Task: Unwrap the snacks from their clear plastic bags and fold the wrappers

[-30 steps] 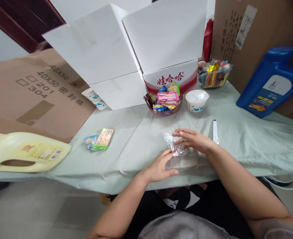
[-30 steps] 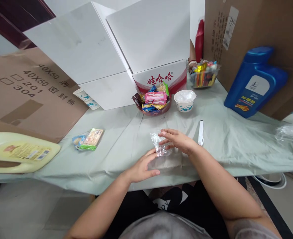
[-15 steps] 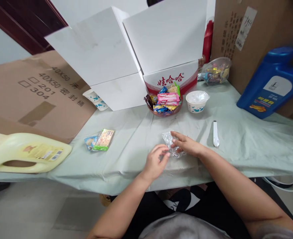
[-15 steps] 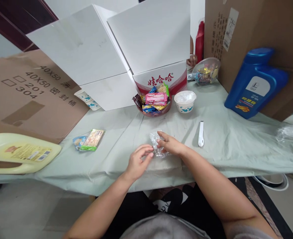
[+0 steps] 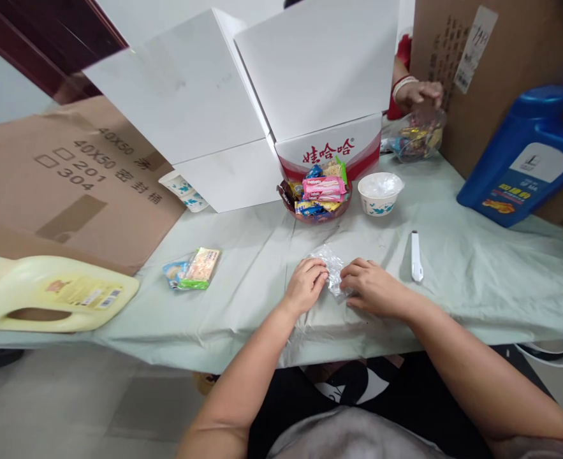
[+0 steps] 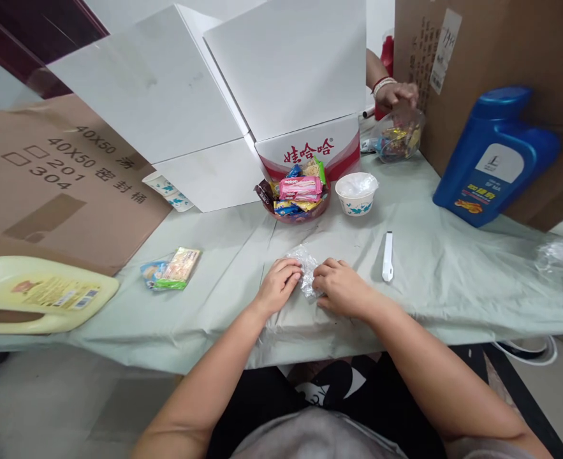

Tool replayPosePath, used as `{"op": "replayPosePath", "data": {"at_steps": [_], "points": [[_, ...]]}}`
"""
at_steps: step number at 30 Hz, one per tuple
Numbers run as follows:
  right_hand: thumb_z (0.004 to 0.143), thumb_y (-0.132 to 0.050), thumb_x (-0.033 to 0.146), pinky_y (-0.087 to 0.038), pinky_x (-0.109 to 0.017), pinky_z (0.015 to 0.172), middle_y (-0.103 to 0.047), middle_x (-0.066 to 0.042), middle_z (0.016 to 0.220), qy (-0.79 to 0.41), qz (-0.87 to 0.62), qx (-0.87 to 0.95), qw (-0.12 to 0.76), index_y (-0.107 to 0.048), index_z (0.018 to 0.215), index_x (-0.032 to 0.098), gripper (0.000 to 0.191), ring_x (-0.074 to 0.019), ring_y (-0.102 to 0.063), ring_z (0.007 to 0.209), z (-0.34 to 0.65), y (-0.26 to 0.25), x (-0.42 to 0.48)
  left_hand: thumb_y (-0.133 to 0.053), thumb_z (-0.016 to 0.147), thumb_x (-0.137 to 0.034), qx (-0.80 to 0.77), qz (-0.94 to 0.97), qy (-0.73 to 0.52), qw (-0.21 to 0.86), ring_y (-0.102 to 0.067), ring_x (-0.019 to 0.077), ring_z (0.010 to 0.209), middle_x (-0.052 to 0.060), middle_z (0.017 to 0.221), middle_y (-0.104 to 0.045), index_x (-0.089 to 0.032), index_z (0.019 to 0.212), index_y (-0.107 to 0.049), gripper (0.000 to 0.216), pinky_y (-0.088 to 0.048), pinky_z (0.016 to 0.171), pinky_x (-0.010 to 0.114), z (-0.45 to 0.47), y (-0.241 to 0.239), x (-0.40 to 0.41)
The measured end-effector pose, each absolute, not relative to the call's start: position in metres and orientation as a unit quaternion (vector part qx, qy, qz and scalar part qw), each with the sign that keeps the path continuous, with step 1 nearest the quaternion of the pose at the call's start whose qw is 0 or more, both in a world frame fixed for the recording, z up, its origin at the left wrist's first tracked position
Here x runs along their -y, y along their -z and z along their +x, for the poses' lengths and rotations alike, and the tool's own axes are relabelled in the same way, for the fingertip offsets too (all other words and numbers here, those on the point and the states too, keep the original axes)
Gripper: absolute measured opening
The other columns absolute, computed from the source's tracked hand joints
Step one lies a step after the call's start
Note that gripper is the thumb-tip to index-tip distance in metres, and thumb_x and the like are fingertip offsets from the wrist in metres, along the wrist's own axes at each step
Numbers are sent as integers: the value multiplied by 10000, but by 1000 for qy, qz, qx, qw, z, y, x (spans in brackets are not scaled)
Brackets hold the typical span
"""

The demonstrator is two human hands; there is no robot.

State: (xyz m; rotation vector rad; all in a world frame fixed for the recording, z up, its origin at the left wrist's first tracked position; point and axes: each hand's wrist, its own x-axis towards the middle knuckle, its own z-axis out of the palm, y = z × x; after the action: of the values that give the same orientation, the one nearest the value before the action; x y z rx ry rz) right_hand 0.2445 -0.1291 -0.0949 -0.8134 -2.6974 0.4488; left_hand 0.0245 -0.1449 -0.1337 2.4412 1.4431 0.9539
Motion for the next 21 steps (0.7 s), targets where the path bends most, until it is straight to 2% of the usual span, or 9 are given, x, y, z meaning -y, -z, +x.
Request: {"op": "replayPosePath", "data": {"at_steps": [2, 6, 9, 12, 17, 21], "points": [[852, -616, 180, -421, -383, 882, -678, -118, 1067, -107, -294, 943, 116, -711, 908, 155, 112, -260, -547, 1062, 241, 98, 133, -465, 963, -251, -484, 810, -323, 79, -586, 214, 1046, 76, 1057, -681, -191, 906, -662, 213, -478, 954, 419, 24, 133, 146], [924, -488, 148, -398, -382, 877, -682, -121, 992, -49, -269, 957, 93, -688, 878, 139, 205, -242, -564, 1006, 238, 97, 141, -577, 910, -296, -476, 827, -285, 89, -558, 242, 1149, 75, 1149, -683, -199, 909, -672, 135, -441, 1005, 461, 25, 129, 148], [869, -558, 157, -399, -377, 907, -679, -115, 1062, -78, -243, 963, 90, -680, 974, 148, 161, -237, -579, 1024, 243, 92, 144, -582, 896, -251, -450, 860, -217, 101, -494, 261, 1254, 67, 1257, -654, -214, 1082, -661, 205, -398, 1035, 482, 28, 125, 152], [823, -596, 164, -418, -377, 891, -667, -130, 1128, -96, -259, 958, 78, -671, 1031, 142, 223, -256, -585, 1055, 245, 88, 145, -533, 902, -193, -446, 875, -161, 101, -458, 268, 1285, 58, 1338, -611, -239, 1226, -615, 338, -375, 1032, 488, 31, 122, 154], [877, -465, 78, -436, -373, 824, -701, -138, 979, -73, -270, 959, 50, -690, 928, 116, 233, -249, -626, 943, 244, 84, 150, -511, 921, -215, -437, 883, -142, 93, -434, 275, 1278, 37, 1399, -562, -266, 1288, -579, 377, -356, 1017, 479, 33, 119, 157], [909, -462, 128, -439, -322, 792, -718, -89, 943, -163, -238, 953, 92, -686, 951, 158, 230, -208, -646, 886, 251, 73, 153, -547, 912, -259, -376, 903, -164, 127, -475, 257, 1241, 52, 1337, -600, -278, 1362, -498, 454, -372, 1013, 448, 29, 120, 158]]}}
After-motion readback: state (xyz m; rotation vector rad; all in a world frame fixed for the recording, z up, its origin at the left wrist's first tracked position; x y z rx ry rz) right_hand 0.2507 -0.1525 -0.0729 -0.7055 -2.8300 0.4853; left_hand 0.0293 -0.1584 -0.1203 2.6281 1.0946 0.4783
